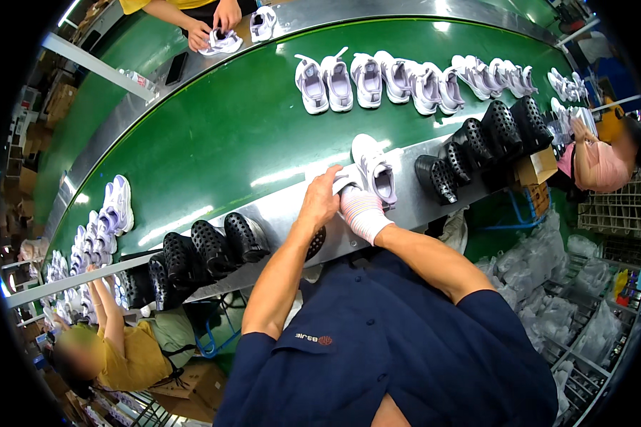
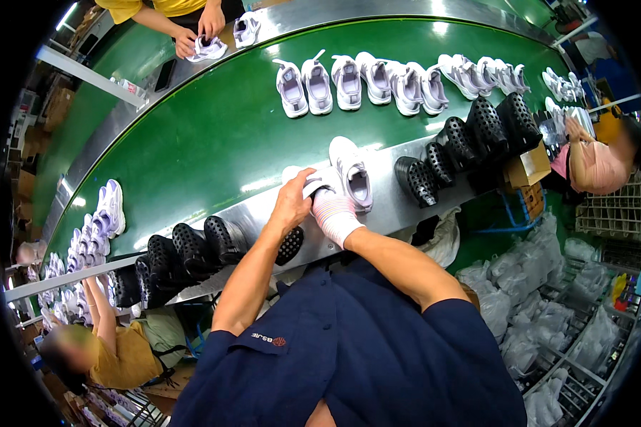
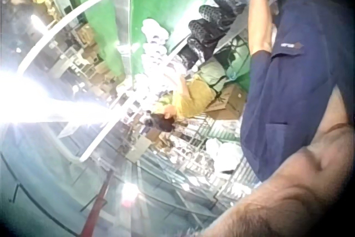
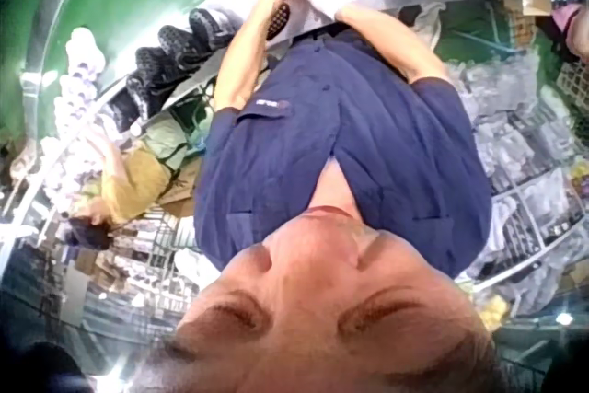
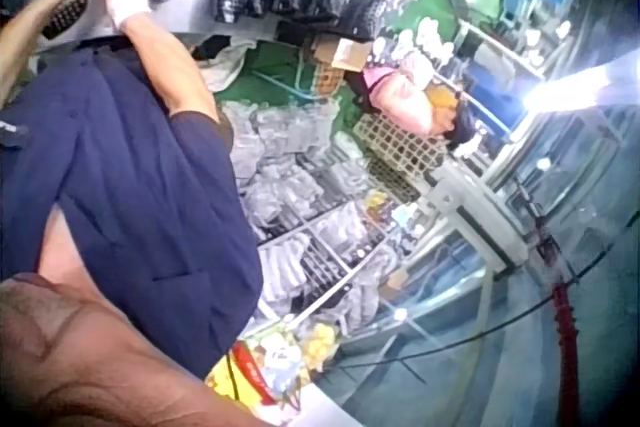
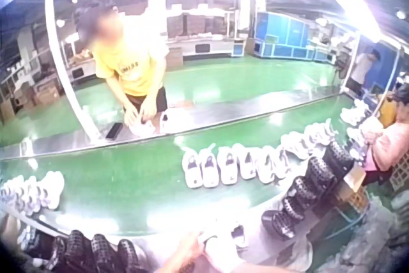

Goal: The person repeatedly inserts plastic shoe forms into shoes by hand and places the shoes onto a conveyor belt.

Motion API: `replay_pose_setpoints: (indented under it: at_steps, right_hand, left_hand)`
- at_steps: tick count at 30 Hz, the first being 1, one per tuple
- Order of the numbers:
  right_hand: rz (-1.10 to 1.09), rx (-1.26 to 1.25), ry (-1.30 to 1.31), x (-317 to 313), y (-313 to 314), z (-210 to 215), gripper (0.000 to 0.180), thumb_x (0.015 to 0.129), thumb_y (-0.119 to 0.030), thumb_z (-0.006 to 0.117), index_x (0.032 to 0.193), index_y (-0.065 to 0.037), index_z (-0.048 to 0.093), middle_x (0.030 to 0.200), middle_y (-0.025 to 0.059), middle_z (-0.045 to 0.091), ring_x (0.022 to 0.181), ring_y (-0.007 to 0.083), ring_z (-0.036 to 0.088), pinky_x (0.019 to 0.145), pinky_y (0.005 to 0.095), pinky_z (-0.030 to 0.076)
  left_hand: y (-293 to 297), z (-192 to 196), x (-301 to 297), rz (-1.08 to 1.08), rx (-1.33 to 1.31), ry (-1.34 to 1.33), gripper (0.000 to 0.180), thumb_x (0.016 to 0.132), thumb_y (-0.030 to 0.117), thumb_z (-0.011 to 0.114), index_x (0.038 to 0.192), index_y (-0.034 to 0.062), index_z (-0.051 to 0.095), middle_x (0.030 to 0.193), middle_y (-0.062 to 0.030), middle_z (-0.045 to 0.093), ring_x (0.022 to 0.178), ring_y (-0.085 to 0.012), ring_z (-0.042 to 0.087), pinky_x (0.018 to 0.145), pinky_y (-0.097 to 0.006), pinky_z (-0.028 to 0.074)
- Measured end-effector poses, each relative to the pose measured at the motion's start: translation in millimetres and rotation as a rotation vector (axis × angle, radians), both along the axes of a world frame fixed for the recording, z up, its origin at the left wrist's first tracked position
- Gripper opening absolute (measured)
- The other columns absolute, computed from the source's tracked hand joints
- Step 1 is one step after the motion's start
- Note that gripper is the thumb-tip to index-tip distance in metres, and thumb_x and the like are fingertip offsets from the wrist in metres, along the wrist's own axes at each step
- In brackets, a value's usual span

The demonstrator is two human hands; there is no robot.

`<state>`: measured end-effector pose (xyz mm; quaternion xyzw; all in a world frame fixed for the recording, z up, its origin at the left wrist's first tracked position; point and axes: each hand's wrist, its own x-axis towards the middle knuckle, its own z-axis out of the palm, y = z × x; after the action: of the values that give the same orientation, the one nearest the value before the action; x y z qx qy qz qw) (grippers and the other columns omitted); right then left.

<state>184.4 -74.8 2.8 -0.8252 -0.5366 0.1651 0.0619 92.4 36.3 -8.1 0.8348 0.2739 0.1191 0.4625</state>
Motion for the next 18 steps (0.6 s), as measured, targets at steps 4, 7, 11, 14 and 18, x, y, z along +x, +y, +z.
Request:
replay_pose_setpoints:
  at_steps: [4,7,11,14,18]
  right_hand:
    - [0.022,-0.054,0.017,3,-4,-1,0.022,0.092,-0.01,0.057,0.11,0.001,0.066,0.097,0.022,0.072,0.082,0.0366,0.074,0.067,0.0468,0.059]
    - [0.048,-0.015,-0.004,11,1,-44,0.029,0.091,-0.022,0.064,0.112,-0.001,0.064,0.091,0.0212,0.072,0.076,0.0377,0.072,0.063,0.0501,0.057]
    - [-0.11,0.123,0.181,0,8,2,0.032,0.094,-0.029,0.068,0.114,-0.004,0.066,0.092,0.0191,0.072,0.086,0.0384,0.071,0.075,0.0469,0.056]
    - [-0.3,0.183,0.199,17,-20,-14,0.047,0.089,-0.03,0.074,0.121,0.001,0.062,0.1,0.0248,0.07,0.098,0.0415,0.068,0.082,0.0498,0.053]
    - [-0.282,0.153,0.216,14,-3,-34,0.044,0.089,-0.032,0.073,0.116,0.001,0.063,0.097,0.0262,0.07,0.094,0.0428,0.068,0.08,0.0508,0.054]
  left_hand:
    - [8,6,0,-0.025,-0.12,0.053,0.063,0.078,-0.011,0.059,0.138,0.0072,0.053,0.115,-0.0272,0.068,0.11,-0.0453,0.064,0.1,-0.048,0.051]
    - [8,13,10,-0.06,0.01,-0.058,0.064,0.077,-0.011,0.058,0.138,0.0074,0.054,0.116,-0.0284,0.067,0.11,-0.0458,0.063,0.1,-0.048,0.051]
    - [24,-12,-13,0.003,0.087,-0.111,0.072,0.075,-0.008,0.062,0.144,0.0087,0.048,0.119,-0.0277,0.066,0.109,-0.0459,0.063,0.099,-0.047,0.051]
    - [2,4,-17,0.151,0.036,-0.042,0.085,0.076,-0.001,0.069,0.154,0.0094,0.036,0.121,-0.0275,0.066,0.109,-0.0459,0.065,0.098,-0.047,0.052]
    - [-22,-15,-21,0.304,-0.189,0.163,0.1,0.077,0.013,0.075,0.161,0.0093,0.021,0.109,-0.0276,0.071,0.102,-0.0456,0.069,0.091,-0.048,0.055]
